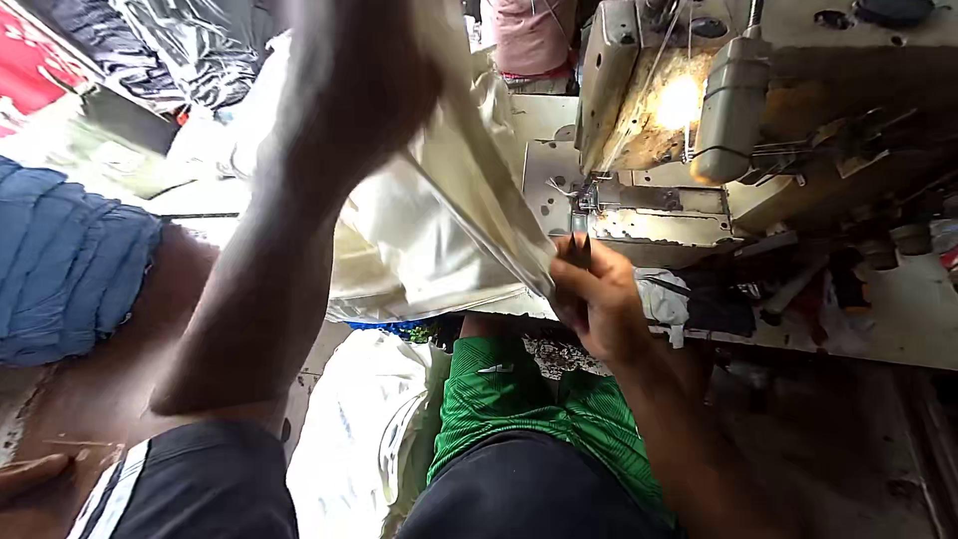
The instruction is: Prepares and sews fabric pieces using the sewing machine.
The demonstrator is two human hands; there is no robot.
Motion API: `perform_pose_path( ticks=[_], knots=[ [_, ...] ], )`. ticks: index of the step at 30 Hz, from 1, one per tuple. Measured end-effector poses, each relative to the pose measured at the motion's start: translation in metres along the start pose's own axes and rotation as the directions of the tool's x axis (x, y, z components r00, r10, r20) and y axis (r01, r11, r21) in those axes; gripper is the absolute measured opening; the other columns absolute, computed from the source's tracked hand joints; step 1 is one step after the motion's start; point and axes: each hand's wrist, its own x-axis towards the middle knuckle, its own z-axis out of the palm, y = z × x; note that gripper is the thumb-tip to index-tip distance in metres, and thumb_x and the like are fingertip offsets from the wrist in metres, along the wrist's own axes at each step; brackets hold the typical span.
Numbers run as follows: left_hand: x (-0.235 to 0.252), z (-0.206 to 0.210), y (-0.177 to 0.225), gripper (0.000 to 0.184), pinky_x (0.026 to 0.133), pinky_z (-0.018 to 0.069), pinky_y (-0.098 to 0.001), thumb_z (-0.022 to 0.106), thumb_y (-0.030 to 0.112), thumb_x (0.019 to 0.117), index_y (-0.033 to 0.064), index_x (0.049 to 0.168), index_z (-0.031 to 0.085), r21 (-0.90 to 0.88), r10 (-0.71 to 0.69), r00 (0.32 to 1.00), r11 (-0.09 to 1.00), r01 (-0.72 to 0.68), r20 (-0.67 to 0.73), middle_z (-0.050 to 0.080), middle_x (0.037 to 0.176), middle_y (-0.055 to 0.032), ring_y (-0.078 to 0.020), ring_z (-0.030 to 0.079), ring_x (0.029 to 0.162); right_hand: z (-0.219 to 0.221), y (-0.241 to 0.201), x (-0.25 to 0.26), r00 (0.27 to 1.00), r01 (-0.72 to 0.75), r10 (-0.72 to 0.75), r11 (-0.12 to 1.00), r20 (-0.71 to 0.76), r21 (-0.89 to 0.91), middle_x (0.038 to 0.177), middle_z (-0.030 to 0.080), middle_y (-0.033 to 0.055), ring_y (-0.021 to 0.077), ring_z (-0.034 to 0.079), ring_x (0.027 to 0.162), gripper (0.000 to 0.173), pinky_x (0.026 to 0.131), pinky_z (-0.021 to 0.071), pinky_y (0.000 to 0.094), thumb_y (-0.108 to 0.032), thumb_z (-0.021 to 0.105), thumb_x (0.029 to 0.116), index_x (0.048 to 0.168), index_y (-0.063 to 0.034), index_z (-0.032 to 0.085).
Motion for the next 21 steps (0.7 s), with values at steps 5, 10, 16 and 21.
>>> perform_pose_path(
  ticks=[5,10,16,21],
  knots=[
    [-0.032,0.087,-0.03,0.031,0.075,0.0621,-0.03,0.084,0.016,0.0829,0.0192,0.113,0.077,-0.538,0.418,0.71,0.84,-0.064,0.568,0.074,0.1,0.0034,-0.0084,0.07,0.086,-0.053,0.068,-0.037,0.964,-0.15,0.12,0.982,-0.235,-0.112,0.072,0.052,0.0028,0.0089,0.043,0.049,0.016,0.042,0.0378,0.0241,-0.018,0.056,0.1038,0.114,-0.0063,0.06],
    [-0.028,0.102,-0.013,0.014,0.072,0.0589,-0.0243,0.076,0.029,0.0924,0.0204,0.102,0.081,-0.547,0.412,0.734,0.834,-0.067,0.539,0.074,0.091,0.0078,-0.0012,0.068,0.081,-0.045,0.066,-0.028,0.92,-0.013,-0.336,0.492,-0.204,-0.871,0.1,0.068,0.0056,0.0161,0.063,0.076,0.05,0.067,0.0564,0.039,-0.046,0.075,0.0913,0.125,-0.0104,0.065],
    [-0.021,0.101,-0.002,0.014,0.072,0.0576,-0.0251,0.075,0.032,0.0927,0.0205,0.1,0.08,-0.487,0.375,0.791,0.866,-0.113,0.483,0.074,0.089,0.008,-0.0007,0.068,0.081,-0.038,0.062,0.001,0.876,0.177,-0.482,0.257,0.033,-0.95,0.099,0.072,0.0042,0.0166,0.07,0.083,0.018,0.067,0.0587,0.0386,-0.026,0.068,0.099,0.109,-0.0123,0.075],
    [-0.025,0.103,-0.006,0.018,0.083,0.0502,-0.0349,0.077,0.037,0.091,0.0209,0.097,0.08,-0.329,0.257,0.893,0.935,-0.134,0.368,0.068,0.095,0.0021,-0.0109,0.063,0.093,-0.049,0.052,-0.004,0.954,0.056,-0.179,0.896,-0.242,-0.44,0.078,0.07,0.0041,0.0109,0.061,0.06,0.012,0.056,0.0534,0.0282,-0.016,0.07,0.0984,0.1,-0.0063,0.076]
  ],
)
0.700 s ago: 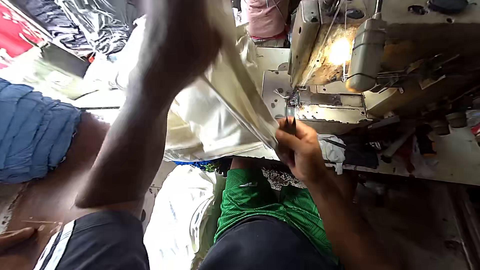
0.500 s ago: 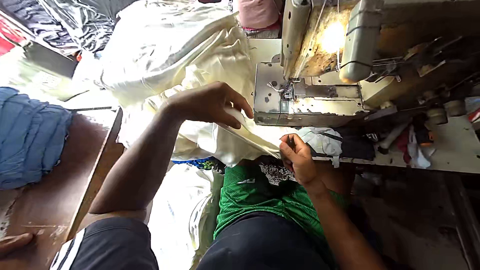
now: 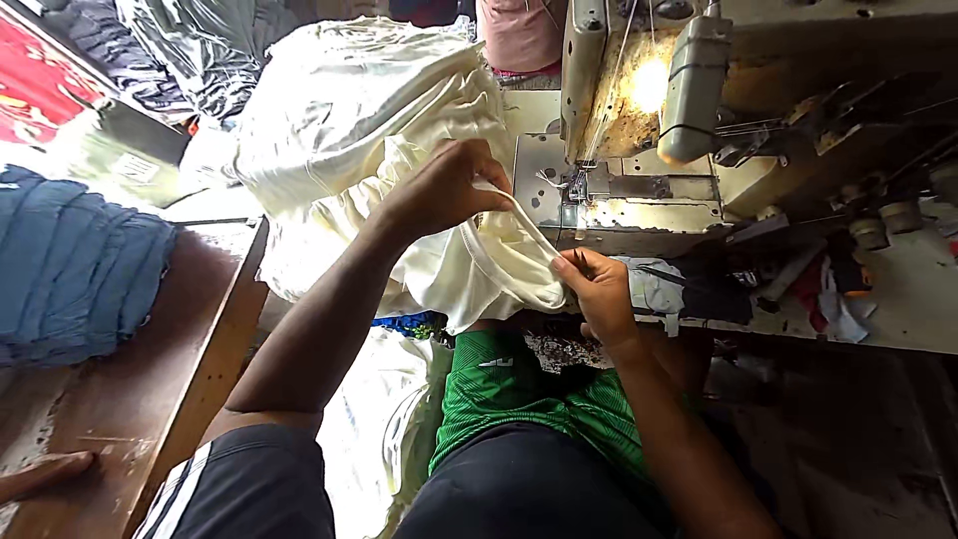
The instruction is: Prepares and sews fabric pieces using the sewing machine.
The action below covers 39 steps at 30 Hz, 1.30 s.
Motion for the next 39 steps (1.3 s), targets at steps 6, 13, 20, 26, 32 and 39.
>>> perform_pose_path(
  ticks=[6,13,20,26,32,39],
  knots=[
    [0.012,0.051,0.015,0.017,0.1,0.0527,-0.0391,0.062,0.022,0.1007,0.008,0.104,0.07,-0.168,-0.088,0.968,0.985,0.049,-0.234,0.069,0.121,-0.0046,-0.0146,0.064,0.115,-0.009,0.001,-0.007,0.991,-0.134,0.135,0.988,-0.005,0.08,0.068,0.062,0.0046,0.0106,0.047,0.049,0.014,0.045,0.0413,0.0273,-0.018,0.067,0.0998,0.098,-0.0063,0.075],
    [0.045,0.104,0.006,0.018,0.082,0.0586,-0.0463,0.056,0.021,0.1032,0.0112,0.113,0.067,0.027,-0.046,0.933,0.998,0.059,-0.357,0.071,0.107,-0.0065,-0.0218,0.07,0.098,-0.016,0.002,-0.013,0.995,-0.026,0.018,0.996,-0.1,-0.087,0.076,0.069,0.0046,0.0141,0.064,0.062,0.009,0.057,0.0559,0.0314,-0.009,0.068,0.0953,0.102,-0.007,0.074],
    [0.079,0.096,-0.002,0.017,0.082,0.0563,-0.054,0.063,0.024,0.0976,0.012,0.104,0.074,0.028,-0.114,0.947,0.991,0.128,-0.301,0.071,0.109,-0.007,-0.026,0.069,0.101,-0.022,-0.005,-0.003,0.992,0.062,-0.061,0.998,-0.11,0.011,0.068,0.057,0.0042,0.0125,0.053,0.055,0.028,0.051,0.0467,0.0275,0.0,0.064,0.0917,0.118,-0.007,0.07],
    [0.123,0.09,-0.015,0.036,0.092,0.0529,-0.0546,0.076,0.026,0.0838,0.0063,0.113,0.069,-0.127,-0.189,0.951,0.979,0.162,-0.245,0.072,0.111,-0.0123,-0.0268,0.068,0.11,-0.024,-0.01,0.018,0.971,0.075,-0.063,0.996,-0.231,0.044,0.067,0.057,0.0022,0.0104,0.05,0.054,0.024,0.05,0.0449,0.0258,0.002,0.066,0.089,0.11,-0.0037,0.075],
    [0.131,0.082,-0.009,0.036,0.098,0.0508,-0.0489,0.076,0.017,0.0854,0.0027,0.117,0.069,-0.178,-0.144,0.962,0.979,0.103,-0.233,0.071,0.114,-0.0147,-0.0262,0.067,0.112,-0.021,-0.014,0.023,0.965,0.066,-0.053,0.997,-0.259,0.042,0.066,0.057,0.0034,0.0116,0.047,0.051,0.023,0.046,0.042,0.0271,0.0,0.066,0.0916,0.111,-0.0047,0.077],
    [0.131,0.081,-0.016,0.031,0.098,0.0519,-0.0483,0.074,0.017,0.088,0.0028,0.115,0.069,-0.165,-0.068,0.965,0.986,0.026,-0.252,0.073,0.111,-0.0139,-0.0249,0.068,0.11,-0.019,-0.015,0.02,0.968,0.053,-0.037,0.997,-0.249,0.058,0.067,0.059,0.0041,0.0111,0.047,0.051,0.022,0.046,0.042,0.0265,-0.001,0.067,0.0925,0.112,-0.0044,0.077]
  ],
)
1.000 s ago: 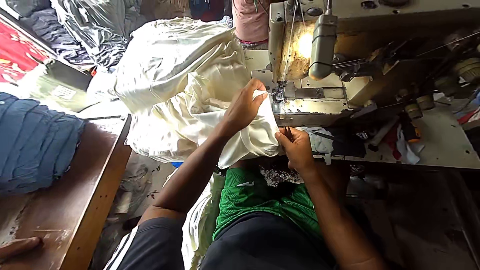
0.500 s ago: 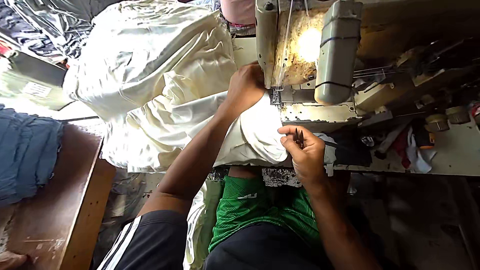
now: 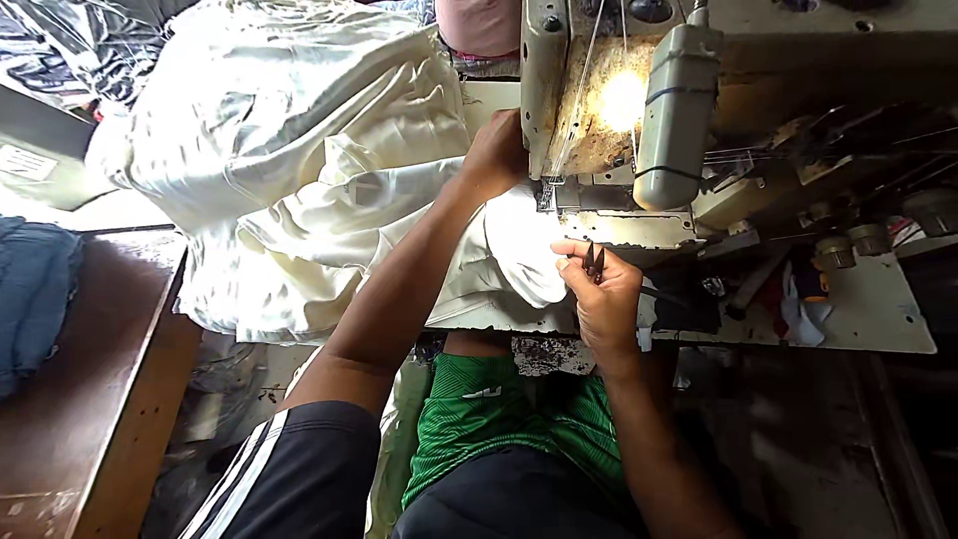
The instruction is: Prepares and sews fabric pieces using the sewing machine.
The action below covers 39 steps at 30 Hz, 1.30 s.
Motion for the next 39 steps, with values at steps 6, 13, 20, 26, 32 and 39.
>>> perform_pose_path(
  ticks=[6,13,20,26,32,39],
  knots=[
    [0.001,-0.004,0.004,0.031,0.099,0.0499,-0.0492,0.073,0.015,0.0885,-0.001,0.115,0.07,0.062,0.066,0.997,0.996,-0.067,0.03,0.072,0.112,-0.0187,-0.0296,0.068,0.111,0.003,0.0,0.001,1.0,0.004,-0.004,1.0,0.003,-0.018,0.067,0.059,0.003,0.0101,0.047,0.051,0.023,0.046,0.0412,0.0257,-0.001,0.066,0.0924,0.112,-0.0064,0.077],
    [-0.024,0.002,0.002,0.032,0.106,0.0484,-0.0437,0.071,0.019,0.0913,0.0073,0.121,0.07,0.074,0.039,0.981,0.997,-0.025,-0.192,0.067,0.124,-0.011,-0.0243,0.061,0.121,0.0,-0.002,0.0,0.998,0.043,-0.039,0.997,0.054,-0.064,0.074,0.062,0.0036,0.0109,0.05,0.054,0.02,0.048,0.043,0.0259,-0.005,0.065,0.0959,0.113,-0.0074,0.076],
    [-0.154,-0.02,0.028,0.042,0.106,0.0373,-0.0556,0.058,0.057,0.0978,0.0202,0.09,0.076,0.296,0.214,0.967,0.923,-0.245,0.135,0.06,0.133,-0.0064,-0.0297,0.051,0.128,-0.007,-0.009,0.007,0.981,0.093,-0.07,0.988,0.182,-0.12,0.082,0.068,0.0035,0.0107,0.058,0.063,0.016,0.055,0.0488,0.0257,-0.008,0.061,0.1005,0.108,-0.0063,0.076],
    [-0.198,-0.07,0.059,0.027,0.112,0.0348,-0.0531,0.066,0.045,0.0955,0.0195,0.089,0.074,0.314,0.202,0.976,0.924,-0.219,0.085,0.055,0.142,-0.0064,-0.0282,0.046,0.136,-0.009,-0.017,0.012,0.904,0.394,-0.215,0.757,0.37,-0.522,0.1,0.072,0.0025,0.0125,0.068,0.087,0.029,0.076,0.0579,0.0364,-0.008,0.053,0.0993,0.117,-0.0126,0.075],
    [-0.206,-0.039,0.078,0.016,0.096,0.0566,-0.0385,0.071,0.02,0.0952,0.0076,0.086,0.069,-0.11,0.474,0.88,0.876,-0.469,0.031,0.07,0.108,-0.0085,-0.0213,0.065,0.111,-0.021,-0.021,-0.015,0.715,0.605,-0.395,0.763,0.577,-0.227,0.124,0.065,0.0084,0.0138,0.067,0.101,0.013,0.081,0.062,0.0312,-0.011,0.069,0.0982,0.108,-0.0111,0.078],
    [-0.179,0.036,0.02,0.044,0.114,0.0329,-0.0579,0.065,0.023,0.094,0.0212,0.138,0.065,0.343,0.472,0.877,0.842,-0.416,-0.094,0.058,0.138,-0.0127,-0.0323,0.053,0.126,-0.036,0.01,-0.06,0.898,0.341,-0.257,0.92,0.358,-0.195,0.11,0.074,0.0095,0.0146,0.072,0.098,0.014,0.087,0.0623,0.0304,-0.006,0.069,0.0972,0.108,0.0001,0.075]
  ],
)
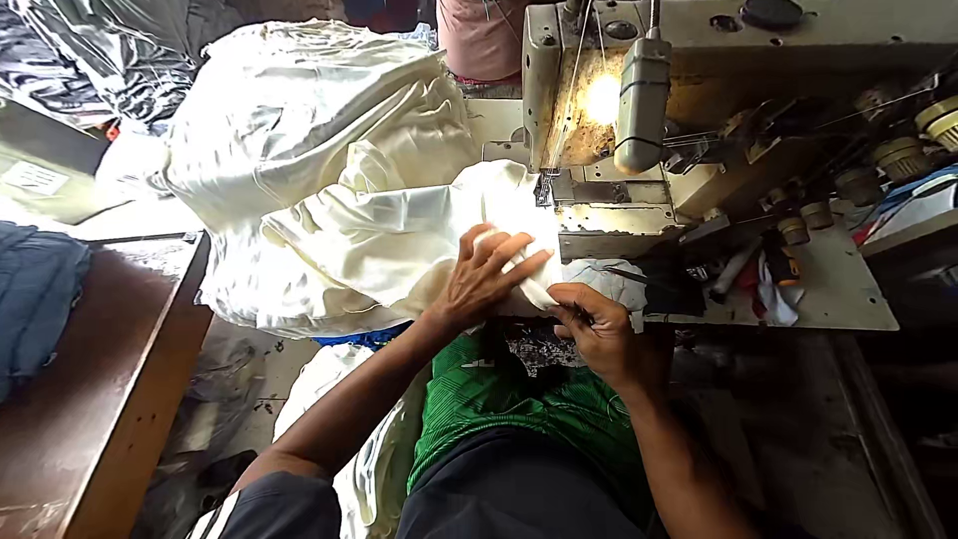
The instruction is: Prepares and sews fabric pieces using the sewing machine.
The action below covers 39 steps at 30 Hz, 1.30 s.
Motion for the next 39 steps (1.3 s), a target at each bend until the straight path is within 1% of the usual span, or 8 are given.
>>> perform_pose_path(
  ticks=[1,4,7,25,28,31,35,39],
  knots=[
    [0.002,0.002,-0.007,0.042,0.115,0.0295,-0.0603,0.063,0.018,0.0924,0.02,0.134,0.068,0.016,0.001,1.0,1.0,-0.001,-0.01,0.057,0.143,-0.0127,-0.0337,0.052,0.13,0.001,0.0,-0.003,0.999,-0.014,0.015,1.0,-0.03,0.01,0.11,0.074,0.01,0.0146,0.073,0.097,0.013,0.085,0.0627,0.0299,-0.006,0.07,0.0965,0.107,0.0006,0.075],
    [0.013,-0.01,-0.013,0.011,0.114,0.03,-0.061,0.065,0.013,0.0877,0.0128,0.092,0.075,0.048,0.041,0.999,0.998,-0.042,0.012,0.069,0.129,-0.0077,-0.0311,0.059,0.125,0.003,-0.005,-0.006,0.994,-0.07,0.076,0.995,-0.077,0.076,0.11,0.074,0.0113,0.0156,0.073,0.093,0.013,0.08,0.0636,0.0297,-0.005,0.071,0.0959,0.106,0.0017,0.075],
    [0.026,-0.029,-0.004,0.011,0.113,0.0307,-0.0603,0.062,0.012,0.0877,0.0116,0.082,0.071,0.074,0.047,0.99,0.996,-0.057,0.135,0.073,0.112,-0.003,-0.0269,0.062,0.116,0.004,-0.009,-0.006,0.985,-0.129,0.142,0.984,-0.102,0.123,0.107,0.074,0.0112,0.0161,0.072,0.086,0.014,0.072,0.0639,0.0298,-0.005,0.071,0.096,0.107,0.0018,0.075],
    [0.061,-0.036,-0.047,0.009,0.116,0.0259,-0.0647,0.059,0.005,0.0866,0.0105,0.088,0.066,0.133,0.018,0.974,0.99,-0.049,0.225,0.071,0.111,-0.0034,-0.0286,0.063,0.114,0.01,0.011,0.046,0.965,-0.15,0.191,0.964,-0.181,0.219,0.1,0.073,0.0063,0.0111,0.057,0.059,0.012,0.051,0.0498,0.0276,-0.007,0.069,0.0969,0.107,-0.0053,0.075],
    [0.064,-0.041,-0.058,0.011,0.118,0.0275,-0.0625,0.06,0.004,0.0873,0.0099,0.091,0.067,0.07,0.031,0.968,0.996,-0.05,0.247,0.071,0.113,-0.0038,-0.0268,0.064,0.115,0.01,0.013,0.056,0.97,-0.114,0.149,0.976,-0.193,0.184,0.103,0.073,0.0069,0.0125,0.063,0.069,0.012,0.058,0.055,0.0285,-0.006,0.068,0.097,0.107,-0.0037,0.075],
    [0.063,-0.052,-0.06,0.013,0.118,0.0314,-0.0609,0.064,0.01,0.0881,0.012,0.098,0.072,-0.047,0.044,0.963,0.998,-0.033,0.266,0.069,0.124,-0.0031,-0.0242,0.063,0.123,0.007,0.013,0.061,0.991,-0.027,0.032,0.999,-0.133,0.041,0.113,0.072,0.0081,0.015,0.07,0.097,0.013,0.081,0.0617,0.0313,-0.002,0.065,0.0976,0.108,-0.002,0.072],
    [0.056,-0.06,-0.046,0.024,0.117,0.0367,-0.056,0.068,0.01,0.0857,0.0126,0.11,0.072,-0.139,0.037,0.956,0.99,0.004,0.291,0.064,0.136,-0.0058,-0.0262,0.058,0.129,0.002,0.01,0.061,0.997,0.073,-0.079,0.976,-0.021,-0.205,0.113,0.07,0.0058,0.0116,0.069,0.1,0.011,0.086,0.0613,0.0296,-0.003,0.068,0.0962,0.107,-0.0045,0.073],
    [0.047,-0.035,-0.019,0.047,0.119,0.0308,-0.0615,0.074,0.029,0.0889,0.0155,0.133,0.067,-0.068,-0.032,0.982,0.997,0.046,0.188,0.059,0.144,-0.0074,-0.0285,0.051,0.137,0.0,0.001,0.058,0.989,0.128,-0.133,0.989,-0.065,-0.072,0.113,0.072,0.0086,0.0158,0.07,0.103,0.014,0.089,0.0619,0.0329,0.004,0.067,0.0944,0.106,-0.0011,0.073]
  ],
)
